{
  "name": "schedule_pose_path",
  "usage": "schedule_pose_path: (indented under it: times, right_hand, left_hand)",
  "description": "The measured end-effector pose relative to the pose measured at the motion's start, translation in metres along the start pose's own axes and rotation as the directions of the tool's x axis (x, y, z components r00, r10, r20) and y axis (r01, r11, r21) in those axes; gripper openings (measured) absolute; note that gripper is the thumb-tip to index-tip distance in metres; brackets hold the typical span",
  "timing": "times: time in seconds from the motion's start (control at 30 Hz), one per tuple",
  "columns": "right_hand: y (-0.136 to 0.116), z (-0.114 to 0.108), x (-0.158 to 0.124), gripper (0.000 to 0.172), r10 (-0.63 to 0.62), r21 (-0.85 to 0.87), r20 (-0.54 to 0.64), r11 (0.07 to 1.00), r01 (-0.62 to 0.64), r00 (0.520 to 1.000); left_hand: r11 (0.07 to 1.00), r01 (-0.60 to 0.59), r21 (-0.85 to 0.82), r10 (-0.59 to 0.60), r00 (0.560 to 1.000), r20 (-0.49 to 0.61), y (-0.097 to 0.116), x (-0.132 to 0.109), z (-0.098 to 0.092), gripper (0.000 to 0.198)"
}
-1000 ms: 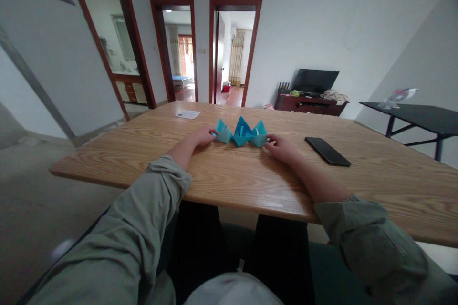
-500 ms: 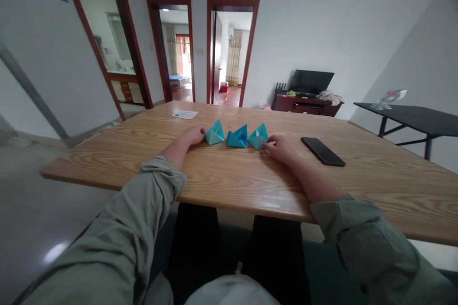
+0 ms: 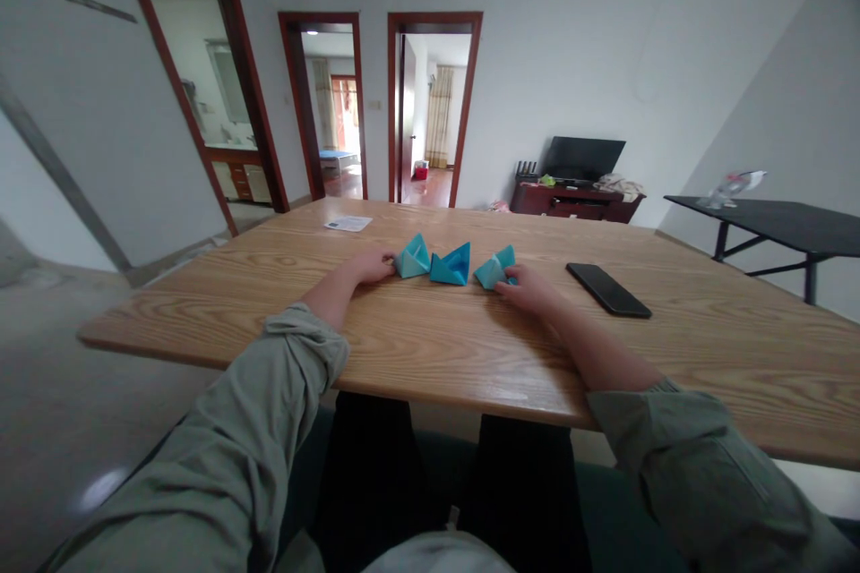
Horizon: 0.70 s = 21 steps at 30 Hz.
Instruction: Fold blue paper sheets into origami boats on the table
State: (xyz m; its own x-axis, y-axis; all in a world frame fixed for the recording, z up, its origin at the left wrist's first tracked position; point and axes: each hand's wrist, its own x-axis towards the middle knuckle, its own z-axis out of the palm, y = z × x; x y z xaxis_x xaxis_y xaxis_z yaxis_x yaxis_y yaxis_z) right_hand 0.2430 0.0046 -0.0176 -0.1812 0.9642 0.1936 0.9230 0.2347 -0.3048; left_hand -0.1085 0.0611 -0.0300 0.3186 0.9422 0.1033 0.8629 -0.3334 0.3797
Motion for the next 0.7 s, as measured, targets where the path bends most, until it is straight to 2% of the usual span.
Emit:
schedule_pose_path:
  times: [0.1,0.3,0.47,0.7]
  right_hand:
    - [-0.004,-0.0048,-0.0038,0.024,0.002,0.065,-0.002,0.998,-0.001,1.0]
    - [-0.001,-0.0041,-0.0073,0.029,0.085,0.193,0.012,0.977,-0.086,0.996]
    - [0.0003,-0.0018,-0.0076,0.037,0.065,0.172,0.024,0.983,-0.068,0.998]
    - [0.001,-0.001,-0.008,0.039,0.053,0.098,0.072,0.993,-0.06,0.996]
  left_hand:
    - [1.0,-0.003,-0.031,0.002,1.0,-0.019,-0.0018,0.0011,-0.0001,0.04]
    - [0.997,-0.024,-0.069,0.022,0.999,-0.04,-0.0023,-0.0006,-0.0014,0.036]
    - [0.997,0.004,-0.078,-0.007,0.999,-0.038,0.0005,-0.0017,-0.003,0.038]
    - [0.994,0.01,-0.109,-0.013,1.0,-0.021,0.0036,-0.0061,-0.0026,0.035]
